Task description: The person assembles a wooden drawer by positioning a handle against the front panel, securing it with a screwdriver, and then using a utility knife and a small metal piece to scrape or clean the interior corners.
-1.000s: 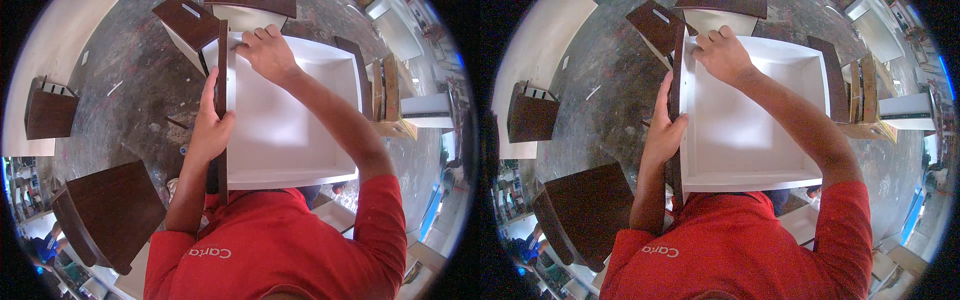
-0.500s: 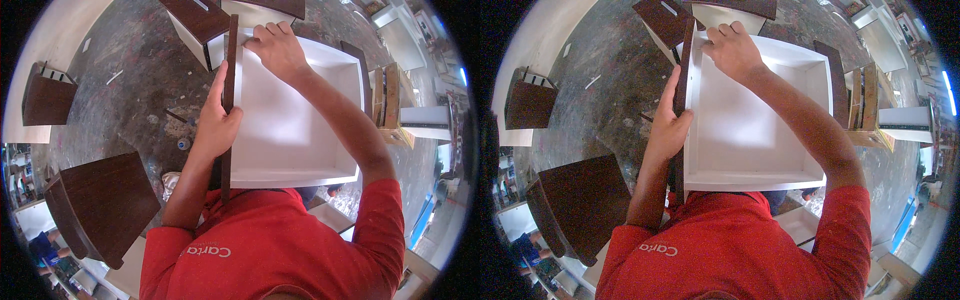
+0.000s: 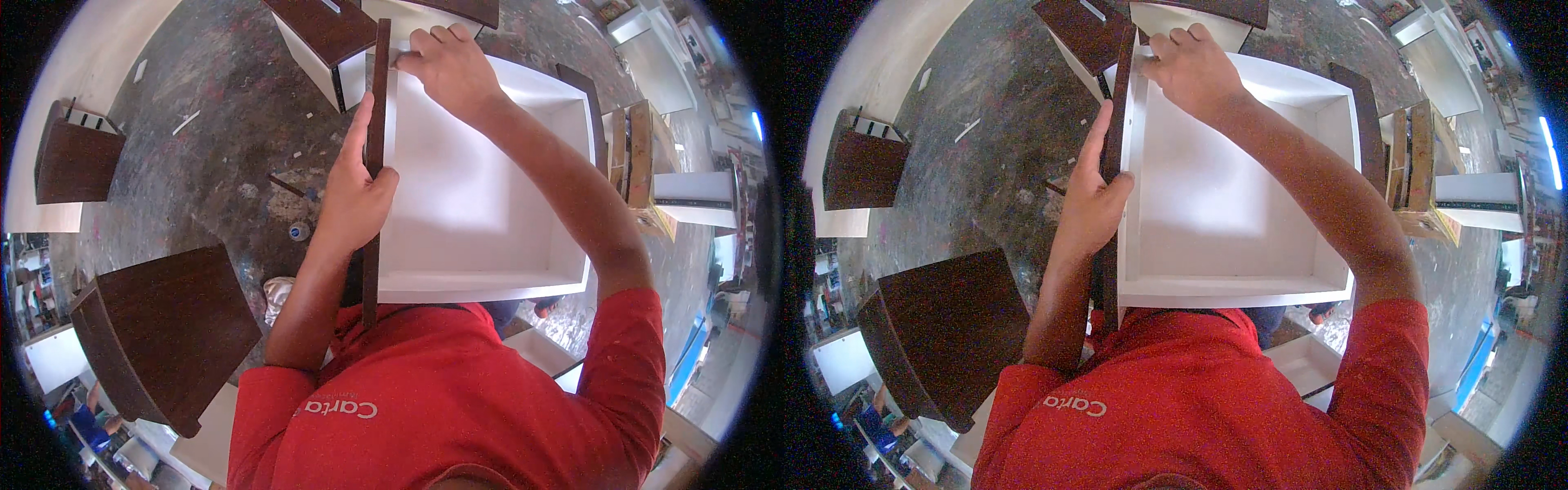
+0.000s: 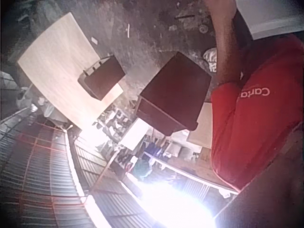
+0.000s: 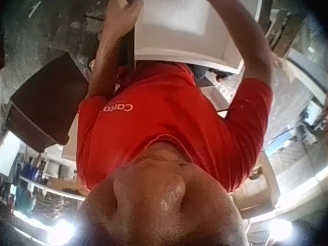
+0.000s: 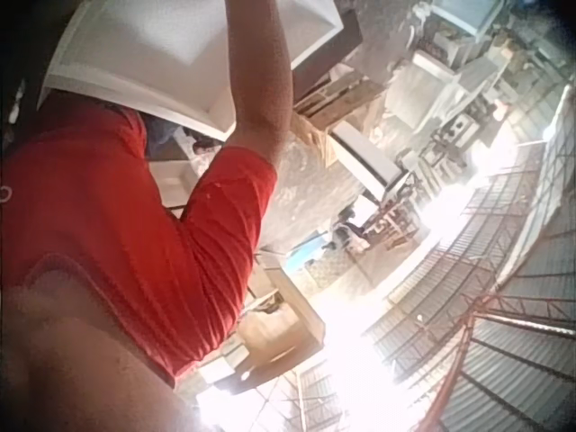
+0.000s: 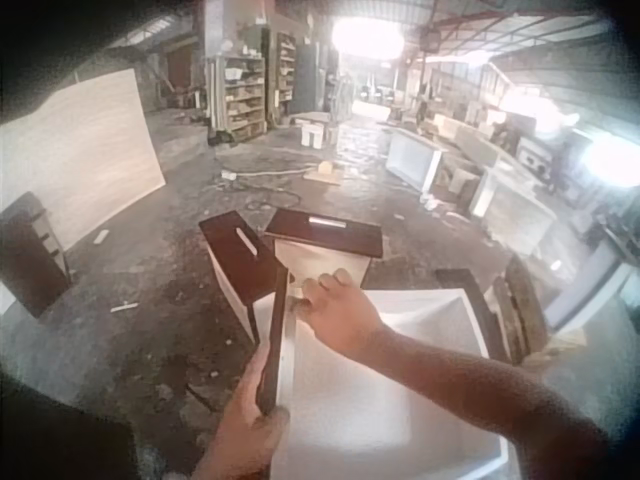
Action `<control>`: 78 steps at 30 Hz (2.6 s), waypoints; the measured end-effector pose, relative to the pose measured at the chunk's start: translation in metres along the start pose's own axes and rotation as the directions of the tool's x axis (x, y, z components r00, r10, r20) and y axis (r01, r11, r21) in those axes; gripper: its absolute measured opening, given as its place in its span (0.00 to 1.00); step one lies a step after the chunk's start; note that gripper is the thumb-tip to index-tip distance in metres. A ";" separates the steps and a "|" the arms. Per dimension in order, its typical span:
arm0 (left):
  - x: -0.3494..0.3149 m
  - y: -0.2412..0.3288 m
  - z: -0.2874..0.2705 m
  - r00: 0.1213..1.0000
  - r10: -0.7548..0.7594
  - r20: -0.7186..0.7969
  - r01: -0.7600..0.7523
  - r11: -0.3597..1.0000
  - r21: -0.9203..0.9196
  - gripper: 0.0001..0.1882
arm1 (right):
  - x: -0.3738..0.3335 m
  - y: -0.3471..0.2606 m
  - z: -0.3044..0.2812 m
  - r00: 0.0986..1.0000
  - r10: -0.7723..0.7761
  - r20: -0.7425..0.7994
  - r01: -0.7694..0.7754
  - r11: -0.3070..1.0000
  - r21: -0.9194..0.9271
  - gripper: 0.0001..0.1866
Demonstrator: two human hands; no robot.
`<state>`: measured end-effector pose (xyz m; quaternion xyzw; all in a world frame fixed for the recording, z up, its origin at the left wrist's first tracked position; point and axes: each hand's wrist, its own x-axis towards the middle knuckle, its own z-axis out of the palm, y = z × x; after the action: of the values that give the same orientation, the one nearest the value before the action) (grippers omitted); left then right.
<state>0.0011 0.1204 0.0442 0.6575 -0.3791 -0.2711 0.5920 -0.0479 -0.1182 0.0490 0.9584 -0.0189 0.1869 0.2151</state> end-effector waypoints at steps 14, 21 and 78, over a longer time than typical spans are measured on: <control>0.003 0.005 -0.001 0.991 -0.134 0.001 0.134 0.990 -0.053 0.46 | 0.003 0.003 0.000 0.998 -0.036 0.047 0.036 0.999 0.003 0.08; 0.007 0.006 0.001 0.994 -0.107 -0.001 0.107 0.994 0.001 0.46 | 0.001 0.003 0.006 0.998 -0.041 0.048 0.041 0.999 0.010 0.09; 0.013 -0.002 -0.003 0.997 -0.073 -0.030 0.075 0.996 0.057 0.45 | -0.002 0.006 0.013 0.998 0.054 -0.007 -0.053 0.990 0.128 0.07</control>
<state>0.0111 0.1118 0.0439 0.6917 -0.3537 -0.2725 0.5676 -0.0460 -0.1287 0.0398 0.9683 -0.0315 0.1986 0.1481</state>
